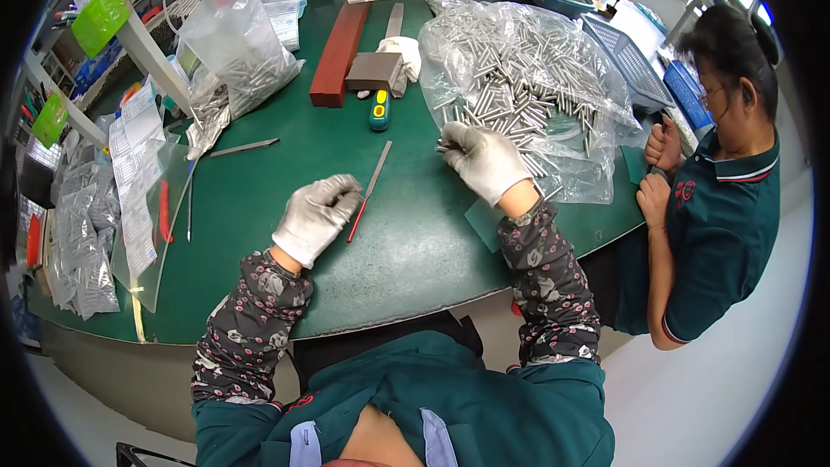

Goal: Sanding and deburring the ends of small metal rods using a handheld abrasive pad.

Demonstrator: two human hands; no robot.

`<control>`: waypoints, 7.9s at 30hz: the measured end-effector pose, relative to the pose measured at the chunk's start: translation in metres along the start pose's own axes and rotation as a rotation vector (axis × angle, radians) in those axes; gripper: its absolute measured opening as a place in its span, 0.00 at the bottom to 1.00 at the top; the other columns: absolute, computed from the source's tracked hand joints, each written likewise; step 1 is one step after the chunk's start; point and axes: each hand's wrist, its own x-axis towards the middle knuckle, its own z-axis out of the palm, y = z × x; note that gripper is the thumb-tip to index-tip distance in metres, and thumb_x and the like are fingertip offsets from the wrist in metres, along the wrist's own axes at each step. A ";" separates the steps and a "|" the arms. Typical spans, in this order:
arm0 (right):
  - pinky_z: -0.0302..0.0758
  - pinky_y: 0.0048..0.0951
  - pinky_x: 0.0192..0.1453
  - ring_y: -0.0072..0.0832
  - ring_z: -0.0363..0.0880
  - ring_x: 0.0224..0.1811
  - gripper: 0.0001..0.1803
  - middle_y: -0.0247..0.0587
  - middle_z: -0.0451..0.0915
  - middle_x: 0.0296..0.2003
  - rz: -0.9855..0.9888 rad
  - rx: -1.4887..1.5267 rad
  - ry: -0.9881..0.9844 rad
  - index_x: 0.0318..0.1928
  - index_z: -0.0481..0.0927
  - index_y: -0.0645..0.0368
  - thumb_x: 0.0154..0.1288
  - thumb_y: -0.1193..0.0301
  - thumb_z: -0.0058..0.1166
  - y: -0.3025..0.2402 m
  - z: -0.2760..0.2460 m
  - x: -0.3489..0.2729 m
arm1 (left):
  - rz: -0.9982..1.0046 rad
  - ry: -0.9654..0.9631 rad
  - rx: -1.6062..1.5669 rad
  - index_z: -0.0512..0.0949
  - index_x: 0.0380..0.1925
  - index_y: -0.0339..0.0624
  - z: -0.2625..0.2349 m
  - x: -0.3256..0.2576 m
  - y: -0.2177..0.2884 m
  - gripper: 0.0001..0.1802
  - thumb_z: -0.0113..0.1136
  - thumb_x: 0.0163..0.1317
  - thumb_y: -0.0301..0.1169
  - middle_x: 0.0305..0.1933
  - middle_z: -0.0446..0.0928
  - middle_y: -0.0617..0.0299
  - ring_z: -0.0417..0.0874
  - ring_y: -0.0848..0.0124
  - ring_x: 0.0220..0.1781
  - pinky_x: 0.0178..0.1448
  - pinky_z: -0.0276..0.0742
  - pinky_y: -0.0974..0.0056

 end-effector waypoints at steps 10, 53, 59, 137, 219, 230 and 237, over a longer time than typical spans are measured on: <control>0.72 0.37 0.36 0.43 0.76 0.31 0.05 0.44 0.77 0.27 -0.055 -0.043 0.005 0.30 0.75 0.55 0.51 0.70 0.48 -0.042 0.034 0.021 | 0.095 -0.162 0.415 0.77 0.39 0.51 0.007 -0.004 -0.001 0.13 0.56 0.53 0.37 0.27 0.78 0.59 0.79 0.61 0.28 0.32 0.75 0.60; 0.71 0.38 0.34 0.44 0.75 0.31 0.05 0.46 0.75 0.25 -0.175 0.091 -0.029 0.32 0.69 0.59 0.57 0.73 0.50 -0.023 0.071 0.032 | 0.005 -0.336 0.430 0.75 0.42 0.49 0.004 0.001 0.003 0.14 0.52 0.56 0.37 0.29 0.77 0.59 0.79 0.60 0.31 0.35 0.75 0.58; 0.71 0.36 0.34 0.43 0.75 0.32 0.07 0.46 0.75 0.27 -0.184 -0.054 0.034 0.32 0.68 0.59 0.54 0.74 0.52 -0.017 0.071 0.043 | -0.023 -0.351 0.413 0.75 0.42 0.50 0.001 0.002 0.007 0.14 0.52 0.56 0.37 0.30 0.77 0.58 0.79 0.59 0.32 0.35 0.75 0.57; 0.70 0.26 0.39 0.29 0.73 0.32 0.11 0.41 0.76 0.29 -0.070 0.719 -0.096 0.37 0.76 0.63 0.51 0.75 0.51 -0.039 0.089 0.011 | -0.126 0.204 -0.404 0.73 0.37 0.39 0.020 0.002 -0.011 0.12 0.60 0.52 0.21 0.33 0.74 0.69 0.73 0.82 0.34 0.39 0.72 0.76; 0.60 0.42 0.55 0.41 0.66 0.55 0.25 0.47 0.72 0.50 0.050 -0.488 -0.013 0.48 0.75 0.58 0.51 0.57 0.52 -0.047 -0.005 -0.138 | -0.277 0.357 -0.744 0.71 0.39 0.47 -0.028 -0.025 0.038 0.07 0.50 0.63 0.34 0.33 0.74 0.67 0.54 0.88 0.14 0.15 0.46 0.80; 0.62 0.36 0.49 0.34 0.69 0.48 0.26 0.42 0.73 0.40 -0.183 -0.441 -0.098 0.43 0.77 0.57 0.51 0.51 0.52 -0.111 0.070 -0.060 | -0.348 0.533 -0.684 0.68 0.41 0.40 -0.047 -0.127 0.023 0.10 0.52 0.62 0.32 0.33 0.72 0.62 0.72 0.77 0.35 0.37 0.73 0.71; 0.66 0.35 0.47 0.34 0.71 0.46 0.23 0.41 0.74 0.40 -0.301 -0.405 -0.037 0.44 0.76 0.55 0.51 0.54 0.53 -0.130 0.077 -0.017 | -0.331 0.593 -0.668 0.68 0.42 0.45 -0.055 -0.139 0.003 0.10 0.51 0.63 0.34 0.33 0.73 0.66 0.58 0.88 0.18 0.19 0.53 0.81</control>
